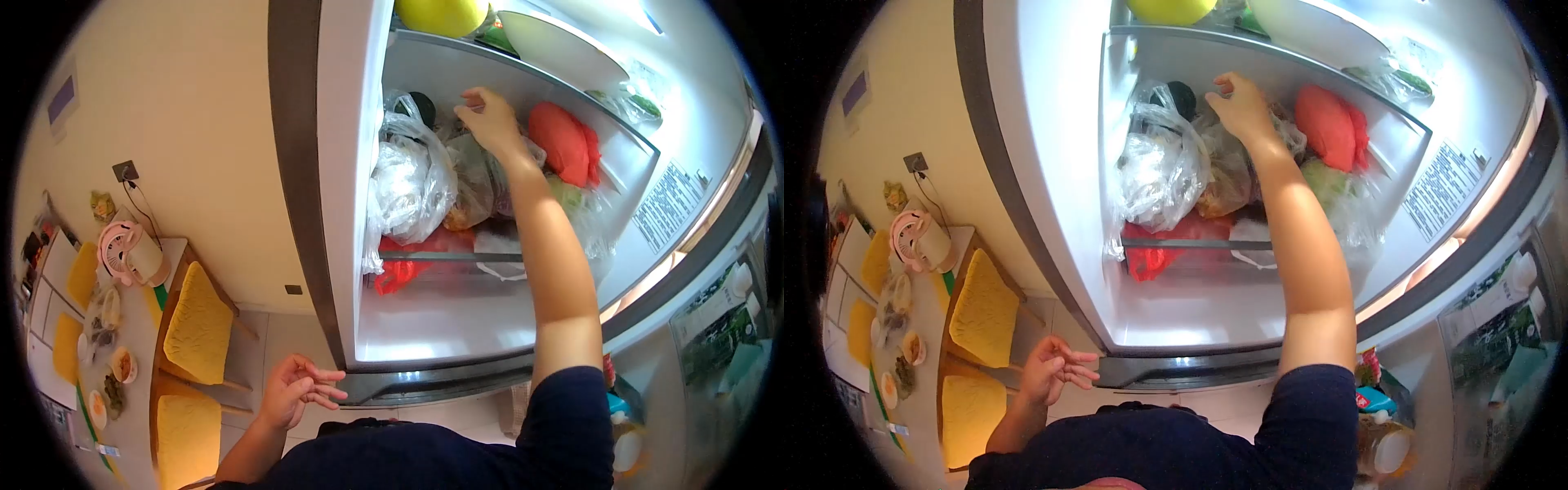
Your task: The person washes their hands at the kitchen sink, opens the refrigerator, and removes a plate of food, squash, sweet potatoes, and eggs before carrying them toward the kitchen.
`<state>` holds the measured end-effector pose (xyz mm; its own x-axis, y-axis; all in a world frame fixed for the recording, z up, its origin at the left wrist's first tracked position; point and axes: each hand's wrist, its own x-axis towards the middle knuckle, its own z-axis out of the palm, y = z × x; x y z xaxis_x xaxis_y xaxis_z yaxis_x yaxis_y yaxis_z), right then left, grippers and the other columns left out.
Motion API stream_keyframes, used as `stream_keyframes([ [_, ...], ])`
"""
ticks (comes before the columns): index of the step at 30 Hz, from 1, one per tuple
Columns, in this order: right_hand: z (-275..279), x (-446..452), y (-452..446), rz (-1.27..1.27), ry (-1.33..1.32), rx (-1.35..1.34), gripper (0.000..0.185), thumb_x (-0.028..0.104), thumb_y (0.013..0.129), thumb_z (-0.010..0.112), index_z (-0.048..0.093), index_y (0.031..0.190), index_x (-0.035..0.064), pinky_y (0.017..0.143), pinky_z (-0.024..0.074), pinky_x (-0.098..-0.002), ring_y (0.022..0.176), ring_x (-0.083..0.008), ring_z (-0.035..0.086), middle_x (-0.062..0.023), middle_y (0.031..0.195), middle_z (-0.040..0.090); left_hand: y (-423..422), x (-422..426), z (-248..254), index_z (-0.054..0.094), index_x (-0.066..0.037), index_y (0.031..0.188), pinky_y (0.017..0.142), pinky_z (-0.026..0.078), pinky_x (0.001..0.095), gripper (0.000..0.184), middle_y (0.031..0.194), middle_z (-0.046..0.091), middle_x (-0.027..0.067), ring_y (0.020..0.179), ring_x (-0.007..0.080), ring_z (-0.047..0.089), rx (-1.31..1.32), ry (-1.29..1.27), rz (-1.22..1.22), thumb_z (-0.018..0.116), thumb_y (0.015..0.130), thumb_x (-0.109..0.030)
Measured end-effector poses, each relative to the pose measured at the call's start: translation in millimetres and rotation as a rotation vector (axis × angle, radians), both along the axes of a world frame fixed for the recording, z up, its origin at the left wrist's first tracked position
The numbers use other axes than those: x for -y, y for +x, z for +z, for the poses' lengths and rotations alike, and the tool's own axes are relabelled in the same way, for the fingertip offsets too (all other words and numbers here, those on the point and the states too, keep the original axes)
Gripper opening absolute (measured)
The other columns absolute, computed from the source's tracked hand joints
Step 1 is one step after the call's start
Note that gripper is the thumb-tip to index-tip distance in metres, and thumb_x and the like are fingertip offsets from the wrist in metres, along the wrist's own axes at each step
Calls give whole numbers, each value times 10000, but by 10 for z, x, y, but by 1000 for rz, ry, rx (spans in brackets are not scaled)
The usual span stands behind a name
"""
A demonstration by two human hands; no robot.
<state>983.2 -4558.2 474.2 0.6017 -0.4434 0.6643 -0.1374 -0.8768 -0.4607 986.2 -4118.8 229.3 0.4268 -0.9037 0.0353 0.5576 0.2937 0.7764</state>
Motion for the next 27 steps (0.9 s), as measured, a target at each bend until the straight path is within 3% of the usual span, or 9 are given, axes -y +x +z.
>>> stream_keyframes([
  [3,-39,420,521,102,-271,-217,645,265,658,729,495,1227,71,918,418,-386,1098,-338,504,-225,1253,470,-101,-61,-45,432,-58,971,641,568,436,131,1061,550,330,851,407,633,-26,38,102,495,862,-95],
  [6,-96,557,928,154,-247,-510,905,328,563,777,374,1342,101,1019,329,-391,1239,-366,370,-229,1362,353,-239,-164,-69,440,-54,977,596,575,437,118,1014,571,319,802,419,636,-52,71,254,476,879,-109],
  [9,-141,543,1095,290,99,-484,995,295,537,792,304,1384,109,1045,295,-372,1284,-340,315,-222,1387,317,-353,-274,-126,440,-51,985,576,579,437,112,984,584,312,776,421,639,-103,76,385,455,891,-109],
  [15,-211,405,1207,230,-38,-390,900,345,504,802,443,1294,106,999,353,-378,1170,-343,455,-214,1262,474,-497,-334,-148,431,-36,994,576,580,429,137,975,587,312,785,411,641,-102,75,459,459,893,-123],
  [18,-201,441,1121,245,-43,-201,868,352,493,825,486,1230,42,946,403,-373,1091,-344,515,-217,1183,527,-482,-296,-99,428,-23,992,583,579,430,152,982,584,314,793,414,639,-93,53,449,464,892,-132],
  [24,212,175,457,21,-61,302,844,330,538,835,464,1200,-38,911,414,-342,1059,-299,532,-188,1169,538,-381,-185,2,443,-17,1001,655,570,419,160,1039,564,318,857,410,629,-53,28,259,472,874,-110],
  [25,205,47,297,-14,126,363,813,309,575,825,449,1227,1,899,417,-390,1042,-300,537,-165,1161,543,-357,-147,16,449,-18,1005,680,566,415,161,1054,560,315,879,405,626,-50,19,200,471,867,-96],
  [27,117,-58,65,150,463,567,810,289,592,820,428,1242,6,863,436,-428,1005,-312,552,-151,1147,544,-323,-35,38,454,-10,1009,687,566,414,173,1053,559,316,869,404,628,-43,27,92,480,862,-97],
])
